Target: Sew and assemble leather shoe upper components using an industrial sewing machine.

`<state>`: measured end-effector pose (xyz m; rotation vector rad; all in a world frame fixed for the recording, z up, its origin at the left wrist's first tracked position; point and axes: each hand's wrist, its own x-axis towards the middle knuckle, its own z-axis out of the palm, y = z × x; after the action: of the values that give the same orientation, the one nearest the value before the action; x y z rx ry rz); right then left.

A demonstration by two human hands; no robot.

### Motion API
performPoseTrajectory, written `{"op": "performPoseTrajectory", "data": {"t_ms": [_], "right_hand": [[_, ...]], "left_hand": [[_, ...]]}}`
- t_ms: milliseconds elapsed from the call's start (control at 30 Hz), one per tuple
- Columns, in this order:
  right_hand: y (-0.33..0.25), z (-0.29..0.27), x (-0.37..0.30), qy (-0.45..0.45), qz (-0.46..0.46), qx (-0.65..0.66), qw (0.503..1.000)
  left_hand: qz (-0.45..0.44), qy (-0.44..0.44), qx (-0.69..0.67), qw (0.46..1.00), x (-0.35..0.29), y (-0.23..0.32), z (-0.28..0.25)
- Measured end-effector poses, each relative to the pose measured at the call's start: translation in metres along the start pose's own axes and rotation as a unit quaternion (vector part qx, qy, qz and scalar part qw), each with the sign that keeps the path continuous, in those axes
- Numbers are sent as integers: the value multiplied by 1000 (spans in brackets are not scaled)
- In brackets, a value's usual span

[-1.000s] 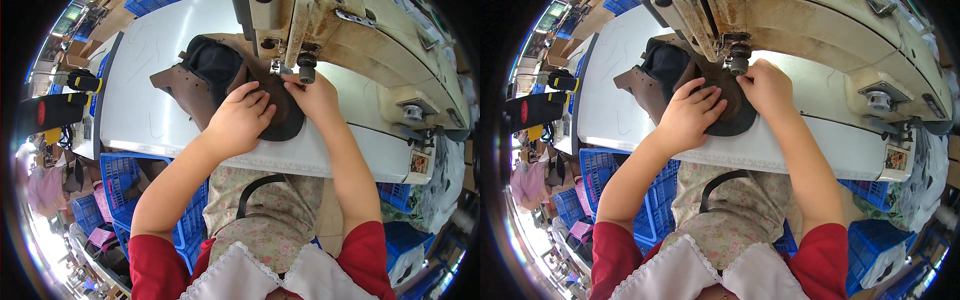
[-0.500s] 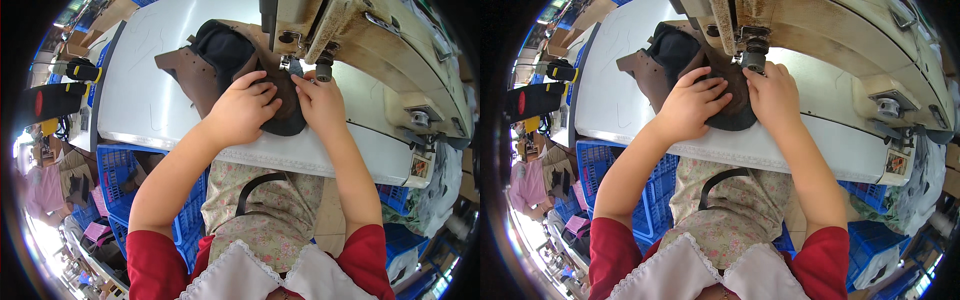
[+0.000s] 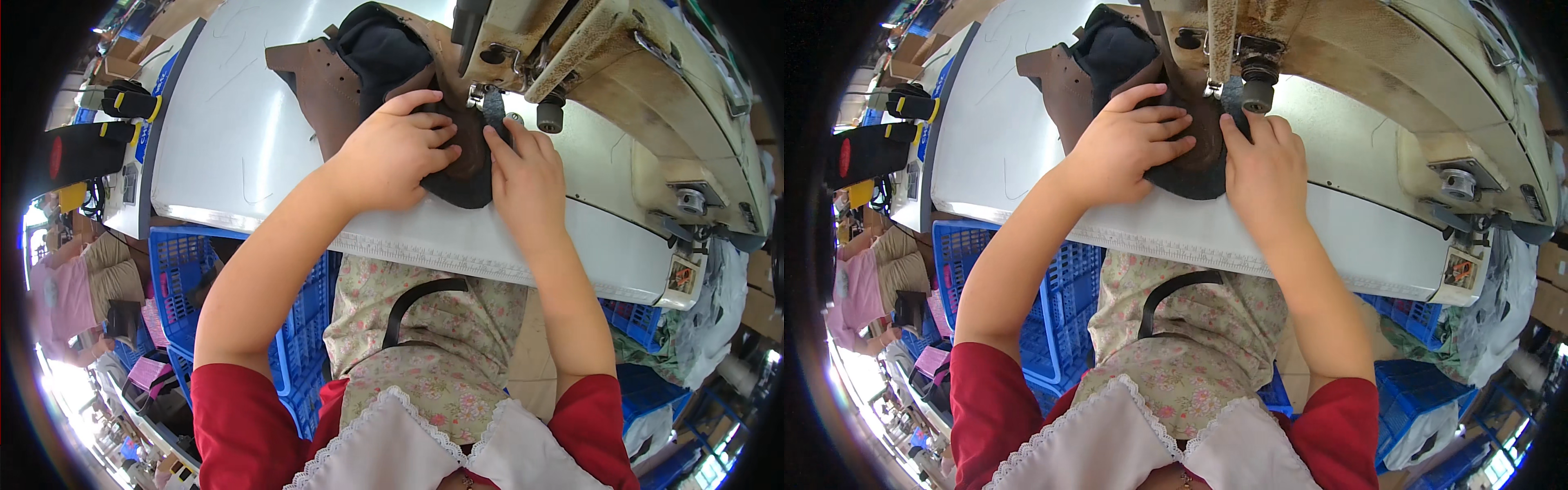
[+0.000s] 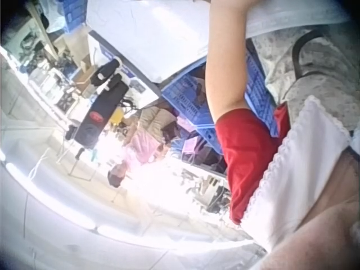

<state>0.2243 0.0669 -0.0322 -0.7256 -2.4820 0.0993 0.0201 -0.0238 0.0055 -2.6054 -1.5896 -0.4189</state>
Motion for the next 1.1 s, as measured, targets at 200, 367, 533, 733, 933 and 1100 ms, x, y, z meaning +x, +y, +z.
{"op": "performPoseTrajectory", "data": {"t_ms": [200,367,533,733,933,1100], "right_hand": [[-12,-1,2,-17,28,-8,999],[-15,2,3,-16,25,-22,999],[-20,3,3,-14,31,-26,999],[-27,4,4,-26,45,-29,998],[-28,8,2,-11,48,-19,999],[-29,8,3,-2,61,-14,998]], "left_hand": [[14,5,-9,1000,2,-13,-2],[15,5,-40,999,3,-23,-1],[16,4,-76,997,5,-33,-2],[24,-9,-63,998,9,-48,-5],[23,-9,-87,996,10,-52,-5],[30,-8,-79,996,13,-53,-6]]}}
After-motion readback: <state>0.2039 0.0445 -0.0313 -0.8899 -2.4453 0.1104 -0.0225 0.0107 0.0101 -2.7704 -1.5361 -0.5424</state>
